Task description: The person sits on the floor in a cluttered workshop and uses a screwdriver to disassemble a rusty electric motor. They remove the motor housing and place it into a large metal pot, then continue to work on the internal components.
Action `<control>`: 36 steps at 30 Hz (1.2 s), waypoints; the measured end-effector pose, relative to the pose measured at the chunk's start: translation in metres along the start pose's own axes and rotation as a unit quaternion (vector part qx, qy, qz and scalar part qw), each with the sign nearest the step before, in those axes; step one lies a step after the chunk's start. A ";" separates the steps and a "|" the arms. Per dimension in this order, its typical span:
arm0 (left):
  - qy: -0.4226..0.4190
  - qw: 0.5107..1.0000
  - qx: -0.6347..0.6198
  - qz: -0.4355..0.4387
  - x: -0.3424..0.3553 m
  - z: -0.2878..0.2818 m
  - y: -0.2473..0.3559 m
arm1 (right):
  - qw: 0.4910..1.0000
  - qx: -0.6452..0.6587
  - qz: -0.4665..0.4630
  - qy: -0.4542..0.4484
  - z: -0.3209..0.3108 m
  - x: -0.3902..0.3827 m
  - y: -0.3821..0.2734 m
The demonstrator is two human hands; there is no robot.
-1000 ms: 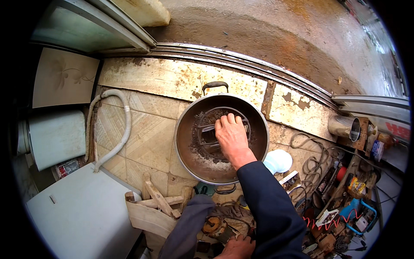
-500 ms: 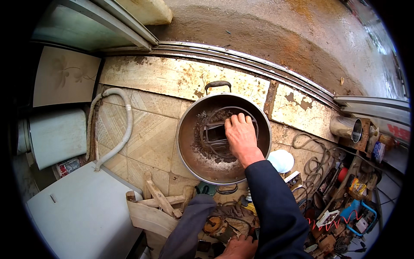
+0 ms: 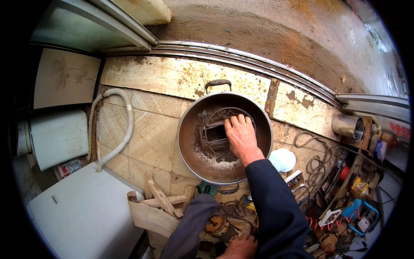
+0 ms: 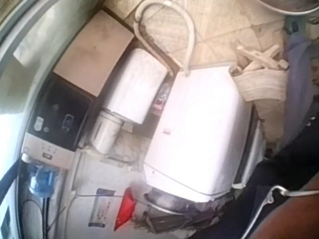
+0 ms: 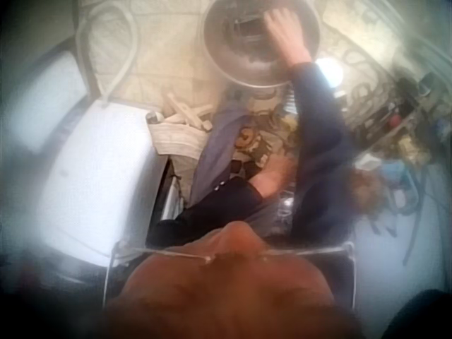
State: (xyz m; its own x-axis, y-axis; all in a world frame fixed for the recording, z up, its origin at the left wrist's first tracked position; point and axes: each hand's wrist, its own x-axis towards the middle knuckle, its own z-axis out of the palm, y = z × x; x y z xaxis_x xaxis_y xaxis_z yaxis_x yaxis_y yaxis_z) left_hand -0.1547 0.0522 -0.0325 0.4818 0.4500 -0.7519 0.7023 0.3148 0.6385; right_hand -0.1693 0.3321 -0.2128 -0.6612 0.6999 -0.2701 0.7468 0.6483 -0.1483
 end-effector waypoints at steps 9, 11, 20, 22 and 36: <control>0.046 0.998 -0.028 -0.012 -0.001 0.004 -0.005 | 0.999 0.041 0.002 0.001 0.002 0.003 -0.019; 0.064 0.997 -0.038 -0.012 -0.003 0.004 -0.007 | 0.999 0.038 -0.003 0.006 0.001 0.002 -0.023; 0.071 0.993 -0.087 -0.028 0.002 0.039 -0.002 | 0.999 0.020 -0.028 0.019 0.004 0.003 -0.021; 0.032 0.996 -0.078 -0.033 -0.002 0.024 0.002 | 0.999 0.020 -0.032 0.022 0.007 0.004 -0.020; -0.123 0.990 0.064 -0.037 -0.012 0.012 0.011 | 0.959 0.232 0.067 0.149 -0.017 -0.112 -0.067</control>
State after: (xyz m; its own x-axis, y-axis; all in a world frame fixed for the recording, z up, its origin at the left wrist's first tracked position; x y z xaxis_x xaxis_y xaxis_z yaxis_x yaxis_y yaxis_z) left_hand -0.1471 0.0401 -0.0185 0.5286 0.2076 -0.8231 0.7935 0.2235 0.5660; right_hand -0.1460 0.2152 -0.1568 -0.4962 0.8671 -0.0437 0.7324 0.3911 -0.5574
